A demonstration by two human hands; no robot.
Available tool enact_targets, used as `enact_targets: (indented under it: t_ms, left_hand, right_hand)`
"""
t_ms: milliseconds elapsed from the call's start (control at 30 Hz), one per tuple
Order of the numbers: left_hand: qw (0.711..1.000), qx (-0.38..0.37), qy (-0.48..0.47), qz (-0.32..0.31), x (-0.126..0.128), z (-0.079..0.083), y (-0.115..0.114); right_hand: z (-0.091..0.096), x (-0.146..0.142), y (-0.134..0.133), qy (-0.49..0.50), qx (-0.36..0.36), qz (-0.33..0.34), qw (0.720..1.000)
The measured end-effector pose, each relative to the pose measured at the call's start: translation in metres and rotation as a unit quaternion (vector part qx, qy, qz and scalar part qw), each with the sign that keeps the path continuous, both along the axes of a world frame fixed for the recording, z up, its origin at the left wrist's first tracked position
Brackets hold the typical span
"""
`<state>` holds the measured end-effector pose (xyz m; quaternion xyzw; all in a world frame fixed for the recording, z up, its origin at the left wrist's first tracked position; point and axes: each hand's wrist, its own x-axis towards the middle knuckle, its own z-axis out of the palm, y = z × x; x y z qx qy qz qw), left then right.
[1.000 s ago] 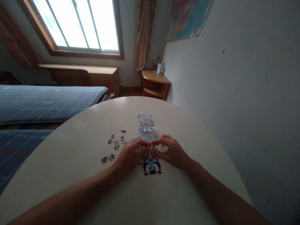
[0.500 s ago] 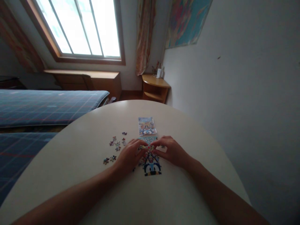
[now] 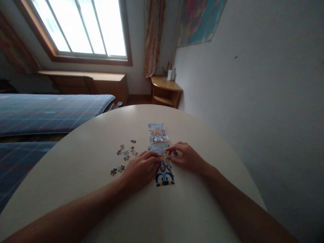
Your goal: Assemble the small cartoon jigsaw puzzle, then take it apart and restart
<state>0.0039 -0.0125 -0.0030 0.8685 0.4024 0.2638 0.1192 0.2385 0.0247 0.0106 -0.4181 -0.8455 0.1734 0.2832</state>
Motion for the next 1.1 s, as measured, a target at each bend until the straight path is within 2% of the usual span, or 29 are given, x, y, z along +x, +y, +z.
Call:
enact_targets:
  t_ms: [733, 1100]
  left_hand:
    - [0.999, 0.018, 0.018, 0.027, 0.004, 0.001, 0.0]
    - [1.0, 0.009, 0.009, 0.027, 0.006, 0.003, 0.0]
  right_hand:
    - [-0.011, -0.004, 0.004, -0.024, 0.015, -0.002, 1.0]
    - [-0.009, -0.003, 0.003, -0.018, 0.007, 0.005, 1.0]
